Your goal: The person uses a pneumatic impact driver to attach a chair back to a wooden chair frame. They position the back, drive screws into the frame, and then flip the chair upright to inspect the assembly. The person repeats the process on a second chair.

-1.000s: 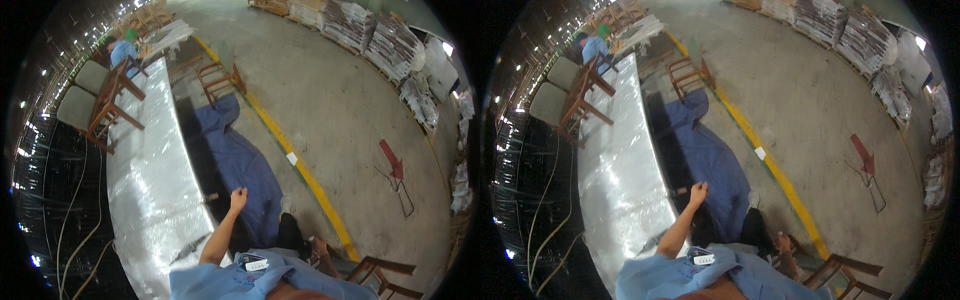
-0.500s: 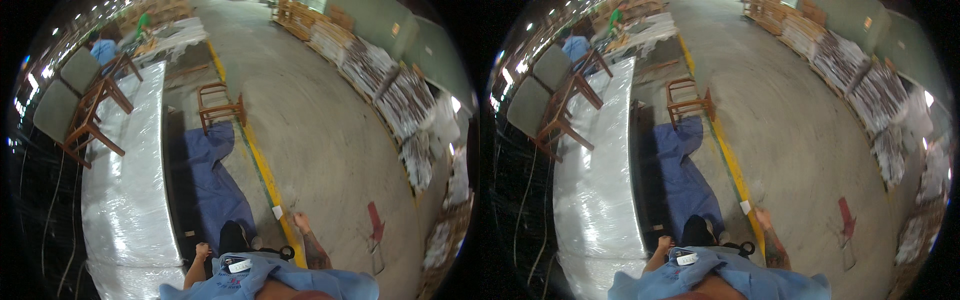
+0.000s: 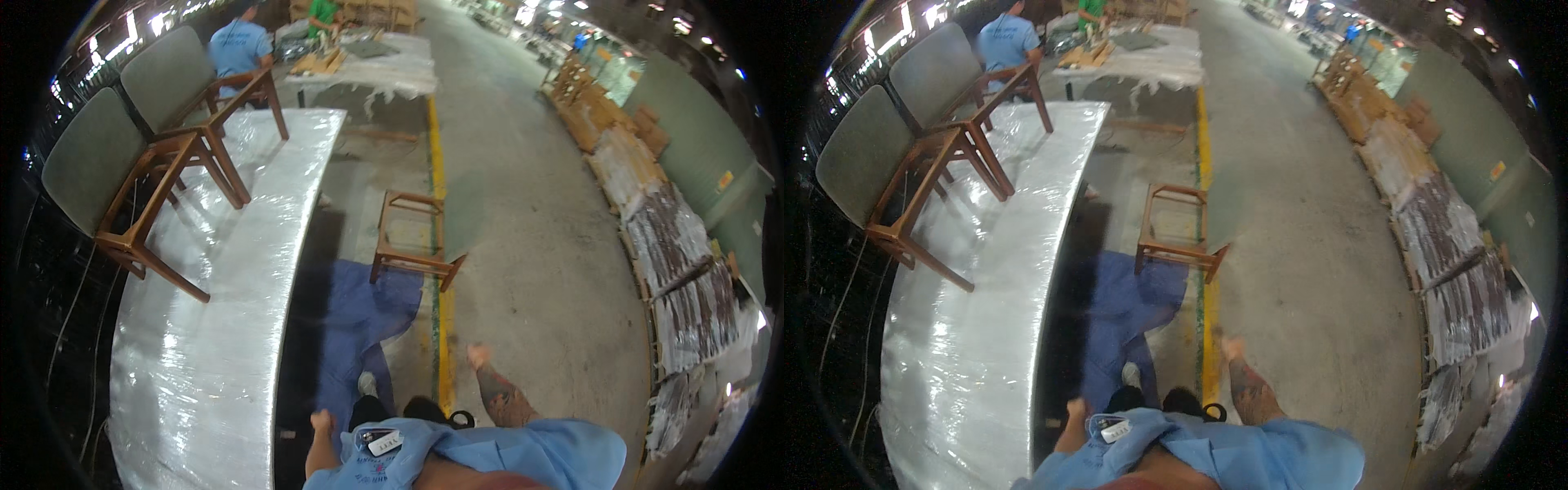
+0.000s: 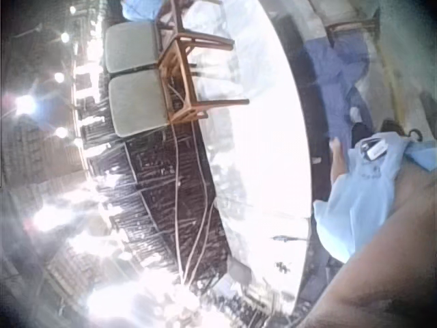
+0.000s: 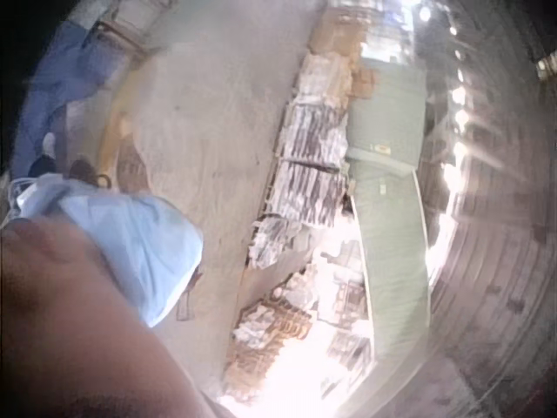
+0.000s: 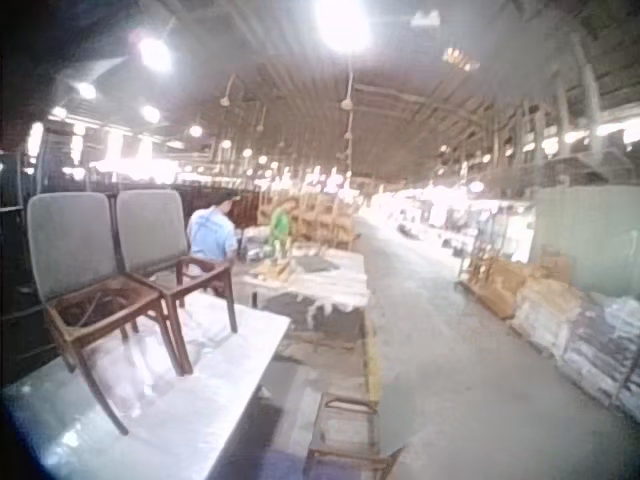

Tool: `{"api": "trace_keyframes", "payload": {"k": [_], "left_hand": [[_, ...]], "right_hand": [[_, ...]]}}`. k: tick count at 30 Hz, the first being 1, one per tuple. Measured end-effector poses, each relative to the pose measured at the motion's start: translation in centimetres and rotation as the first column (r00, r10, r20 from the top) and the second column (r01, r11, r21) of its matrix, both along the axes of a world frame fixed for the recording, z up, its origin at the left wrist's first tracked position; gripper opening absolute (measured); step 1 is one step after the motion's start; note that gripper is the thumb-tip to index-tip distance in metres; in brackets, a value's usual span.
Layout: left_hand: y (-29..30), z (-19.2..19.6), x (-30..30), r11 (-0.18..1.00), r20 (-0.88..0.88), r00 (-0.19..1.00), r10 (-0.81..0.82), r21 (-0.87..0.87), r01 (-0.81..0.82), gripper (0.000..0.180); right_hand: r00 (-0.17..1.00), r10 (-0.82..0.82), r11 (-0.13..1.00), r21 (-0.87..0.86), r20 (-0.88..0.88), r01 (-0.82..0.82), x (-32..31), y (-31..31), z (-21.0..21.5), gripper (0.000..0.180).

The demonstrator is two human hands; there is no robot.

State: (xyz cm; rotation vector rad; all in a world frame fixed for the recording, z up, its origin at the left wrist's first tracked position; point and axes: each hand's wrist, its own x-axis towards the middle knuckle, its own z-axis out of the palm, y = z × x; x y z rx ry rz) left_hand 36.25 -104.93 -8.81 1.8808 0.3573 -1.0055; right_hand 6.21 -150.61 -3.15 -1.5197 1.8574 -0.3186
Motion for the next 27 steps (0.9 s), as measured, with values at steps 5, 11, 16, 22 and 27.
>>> {"api": "trace_keyframes", "payload": {"k": [5, 11, 16, 22, 27], "left_hand": [[-19.3, 2.3, 11.6, 0.94, 0.394, 0.856, -0.335, 0.071, 0.334, 0.023], [-41.5, 6.8, 20.7, 0.94, 0.431, 0.835, -0.341, 0.143, 0.31, 0.03], [-52.6, 1.6, 21.3, 0.825, 0.071, 0.849, -0.524, 0.288, 0.486, 0.03], [-72.2, -5.1, 27.7, 0.625, -0.074, 0.702, -0.709, 0.396, 0.673, 0.047], [-84.3, -16.6, 32.0, 0.707, 0.347, 0.617, -0.707, 0.331, 0.624, 0.059]], "right_hand": [[0.994, 0.034, 0.881, -0.466, -0.107, -0.08, 14.2, -21.0, 1.1, 0.037], [0.867, -0.038, 0.794, -0.542, -0.498, -0.277, 26.5, -48.4, 2.0, 0.086], [0.833, -0.084, 0.73, -0.603, -0.547, -0.322, 30.1, -56.6, -0.8, 0.08], [0.748, 0.069, 0.647, -0.541, -0.661, -0.538, 24.9, -60.6, -3.0, 0.09], [0.735, 0.155, 0.691, -0.46, -0.66, -0.558, 22.8, -63.0, -3.0, 0.086]]}}
